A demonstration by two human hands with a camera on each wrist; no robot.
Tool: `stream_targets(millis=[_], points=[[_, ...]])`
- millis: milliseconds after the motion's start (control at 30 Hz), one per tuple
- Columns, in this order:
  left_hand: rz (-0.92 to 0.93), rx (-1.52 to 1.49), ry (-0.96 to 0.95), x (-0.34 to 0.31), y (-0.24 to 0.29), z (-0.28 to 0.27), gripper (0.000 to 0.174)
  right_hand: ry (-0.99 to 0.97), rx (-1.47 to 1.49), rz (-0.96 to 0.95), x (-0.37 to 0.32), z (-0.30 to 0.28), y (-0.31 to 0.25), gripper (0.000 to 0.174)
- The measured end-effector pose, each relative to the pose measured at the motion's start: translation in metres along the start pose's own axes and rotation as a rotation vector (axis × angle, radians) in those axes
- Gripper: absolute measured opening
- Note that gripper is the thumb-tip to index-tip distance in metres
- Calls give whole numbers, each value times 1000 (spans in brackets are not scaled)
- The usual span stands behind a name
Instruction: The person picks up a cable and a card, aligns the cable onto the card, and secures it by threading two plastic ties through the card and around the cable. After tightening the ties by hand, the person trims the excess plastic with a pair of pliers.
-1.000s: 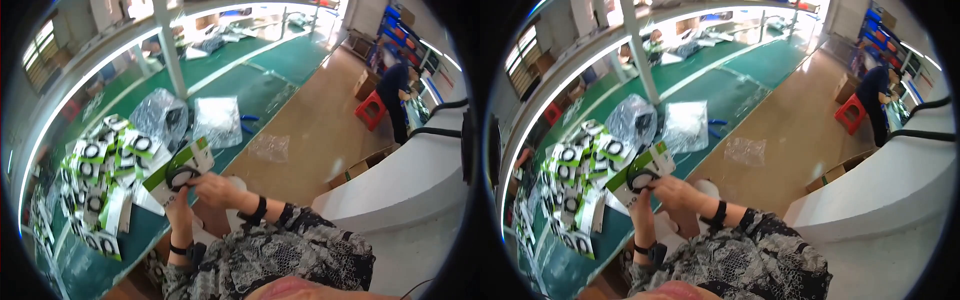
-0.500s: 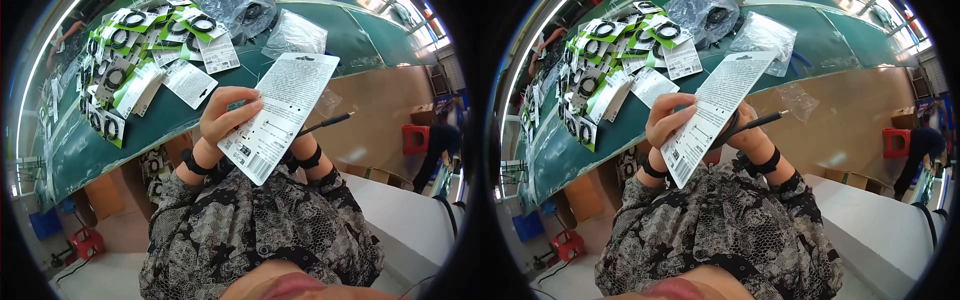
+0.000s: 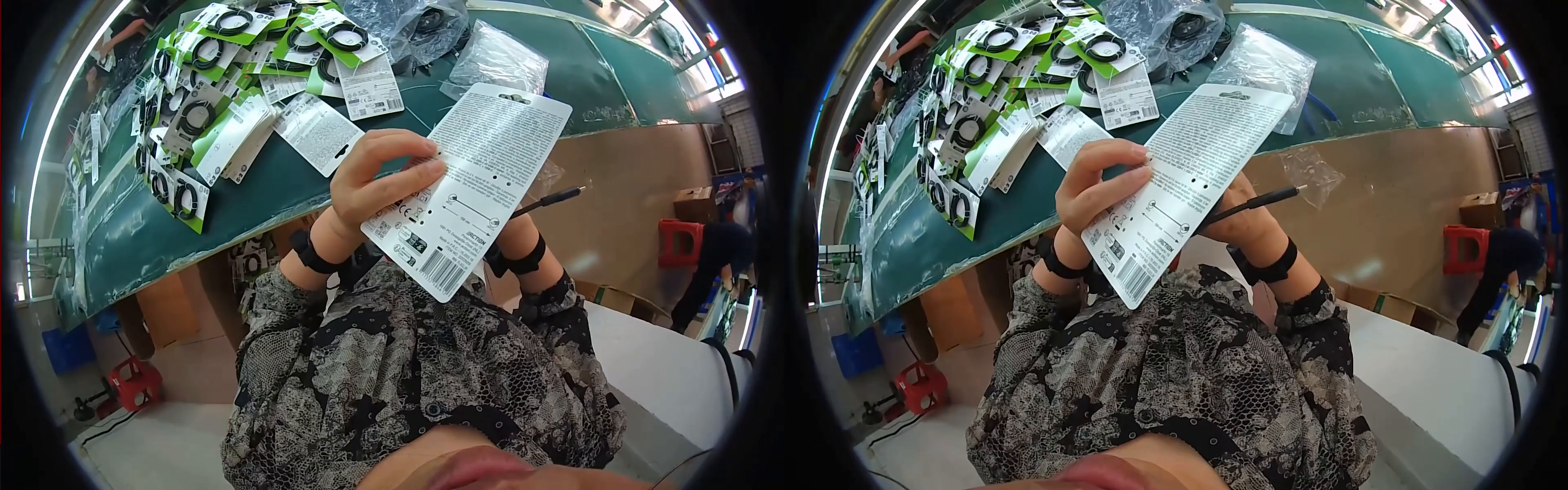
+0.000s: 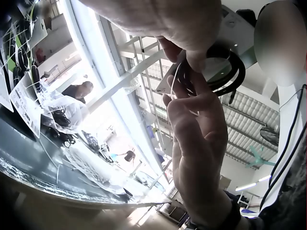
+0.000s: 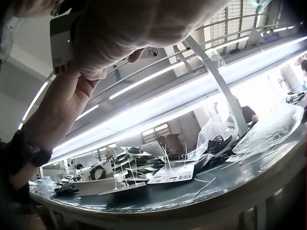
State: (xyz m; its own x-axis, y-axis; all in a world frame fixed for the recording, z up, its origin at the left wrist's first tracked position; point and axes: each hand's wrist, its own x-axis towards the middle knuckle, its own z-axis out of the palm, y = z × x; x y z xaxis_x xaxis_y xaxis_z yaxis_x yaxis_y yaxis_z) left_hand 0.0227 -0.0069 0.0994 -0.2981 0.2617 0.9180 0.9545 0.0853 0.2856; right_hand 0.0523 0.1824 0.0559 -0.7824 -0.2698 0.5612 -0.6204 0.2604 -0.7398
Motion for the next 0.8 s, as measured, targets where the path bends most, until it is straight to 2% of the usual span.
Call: stream_targets(millis=[100,267,367,400,500,667,767,800], points=[[-5,3,0,1,0,0,35,-67,-336,-356,9,-11,-2,42],[-9,18,-5,1,2,-1,35,-141,-490,-338,0,-8,4,44],[-3,11,-5,2,1,-3,35,-179,482,766,-1,-7,-10,47],[0,9,-5,3,1,-3,35,-177,482,764,-1,-8,-10,47],[8,6,-14,2,1,-4,35,-216,196,280,-7,-8,-5,48],[29,31,-25,3,2,-4,34,-201,320,384,-12,-6,0,48],[24,39,-30,4,2,-5,34,-178,210,214,-5,-9,-16,43],[19,45,-32,3,3,-5,34,-176,212,215,-1,-11,-19,43]])
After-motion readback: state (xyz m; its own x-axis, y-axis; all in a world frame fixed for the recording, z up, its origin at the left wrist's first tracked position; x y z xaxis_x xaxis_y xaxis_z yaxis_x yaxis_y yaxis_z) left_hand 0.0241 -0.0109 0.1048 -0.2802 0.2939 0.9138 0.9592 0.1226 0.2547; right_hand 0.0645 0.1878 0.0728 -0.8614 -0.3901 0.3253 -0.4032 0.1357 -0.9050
